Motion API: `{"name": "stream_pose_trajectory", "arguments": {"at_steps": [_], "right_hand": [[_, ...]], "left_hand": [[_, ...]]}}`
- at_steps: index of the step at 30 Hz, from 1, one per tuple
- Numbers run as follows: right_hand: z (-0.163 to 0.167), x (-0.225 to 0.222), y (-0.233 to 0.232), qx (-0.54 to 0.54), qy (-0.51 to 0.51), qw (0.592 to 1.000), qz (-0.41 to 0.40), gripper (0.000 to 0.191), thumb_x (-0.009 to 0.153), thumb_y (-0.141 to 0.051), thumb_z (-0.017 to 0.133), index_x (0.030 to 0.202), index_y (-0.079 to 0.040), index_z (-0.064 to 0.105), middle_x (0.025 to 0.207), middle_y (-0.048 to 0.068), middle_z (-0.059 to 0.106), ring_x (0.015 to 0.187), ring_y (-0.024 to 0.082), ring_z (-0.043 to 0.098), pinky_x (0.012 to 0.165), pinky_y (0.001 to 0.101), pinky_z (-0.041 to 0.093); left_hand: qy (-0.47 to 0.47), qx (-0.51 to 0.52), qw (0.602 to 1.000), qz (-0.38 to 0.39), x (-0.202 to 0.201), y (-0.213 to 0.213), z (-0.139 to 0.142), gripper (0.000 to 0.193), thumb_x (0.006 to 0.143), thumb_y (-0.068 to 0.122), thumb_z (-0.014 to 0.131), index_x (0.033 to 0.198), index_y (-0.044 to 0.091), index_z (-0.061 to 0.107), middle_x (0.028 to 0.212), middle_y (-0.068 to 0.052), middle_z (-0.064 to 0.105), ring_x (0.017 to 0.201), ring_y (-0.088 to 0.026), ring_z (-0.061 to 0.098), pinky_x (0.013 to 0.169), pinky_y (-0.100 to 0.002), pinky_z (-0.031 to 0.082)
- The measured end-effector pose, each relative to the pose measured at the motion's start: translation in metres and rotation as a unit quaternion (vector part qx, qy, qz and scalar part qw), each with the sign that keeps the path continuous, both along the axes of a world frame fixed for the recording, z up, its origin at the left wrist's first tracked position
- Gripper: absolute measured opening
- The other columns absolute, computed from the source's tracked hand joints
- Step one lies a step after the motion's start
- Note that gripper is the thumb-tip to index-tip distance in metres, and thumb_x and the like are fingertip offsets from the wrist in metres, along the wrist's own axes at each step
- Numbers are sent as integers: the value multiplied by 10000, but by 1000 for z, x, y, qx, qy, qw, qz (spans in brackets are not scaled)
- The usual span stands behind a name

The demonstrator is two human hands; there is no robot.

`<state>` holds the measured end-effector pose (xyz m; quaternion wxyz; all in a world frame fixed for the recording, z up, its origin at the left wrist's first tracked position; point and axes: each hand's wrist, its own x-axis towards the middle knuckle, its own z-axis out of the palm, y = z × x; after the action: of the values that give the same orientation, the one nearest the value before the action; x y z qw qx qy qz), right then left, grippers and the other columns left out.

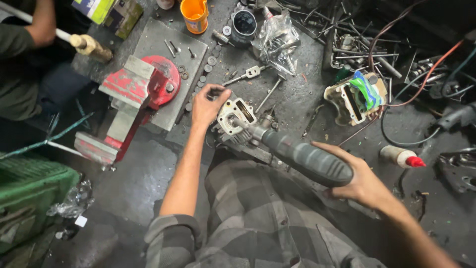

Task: The person works on a motorcycle cylinder head at a cluttered workbench, first fitting and pressing a component into the casting by hand, then picking up a corded power drill and grinding or drilling the cylinder head while holding it steady with the other hand.

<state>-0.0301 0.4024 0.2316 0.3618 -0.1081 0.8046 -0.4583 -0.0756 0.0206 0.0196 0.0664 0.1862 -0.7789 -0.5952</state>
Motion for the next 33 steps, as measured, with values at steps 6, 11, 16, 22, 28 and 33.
{"name": "stream_pose_trajectory", "arguments": {"at_steps": [6,11,16,22,28,33], "right_hand": [[-91,89,105,-310,-80,917,-239,858,596,-46,773,1403,131,542,1106,284,716,838,341,695,728,462,569],[-126,129,157,-348,-107,890,-274,634,653,-81,722,1219,178,603,925,295,714,719,384,712,684,491,583],[-147,141,168,-347,-91,895,-264,647,641,-79,739,1221,182,618,936,289,725,743,368,718,696,470,583],[-147,136,146,-346,-16,905,-248,1029,535,-119,827,1469,86,448,1312,186,658,1176,264,669,1025,376,521],[-125,138,115,-279,-15,929,-243,1111,487,-195,868,1493,74,478,1301,160,682,1139,248,663,981,372,519],[-109,141,85,-263,0,932,-248,1111,492,-215,885,1488,71,483,1302,162,680,1155,247,661,1001,371,510]], "left_hand": [[145,-280,948,-36,24,37,41,220,994,255,703,1129,88,749,1310,-77,678,1324,-309,568,1159,-453,421],[179,-391,880,-202,14,71,43,245,964,352,700,972,127,797,1177,-56,728,1272,-309,588,1132,-517,373],[56,-391,892,-221,-3,72,31,397,919,498,715,818,122,794,970,-47,751,1091,-272,635,984,-453,474],[33,-309,924,-225,-30,50,20,475,923,540,713,850,78,792,866,-79,746,886,-270,670,806,-402,522],[-124,-159,956,-211,-61,18,20,548,913,613,666,972,86,807,745,-102,716,688,-167,610,694,-384,509],[-82,-140,974,-158,-60,5,17,554,919,608,647,895,87,834,698,-105,710,668,-154,628,705,-357,517]]}}
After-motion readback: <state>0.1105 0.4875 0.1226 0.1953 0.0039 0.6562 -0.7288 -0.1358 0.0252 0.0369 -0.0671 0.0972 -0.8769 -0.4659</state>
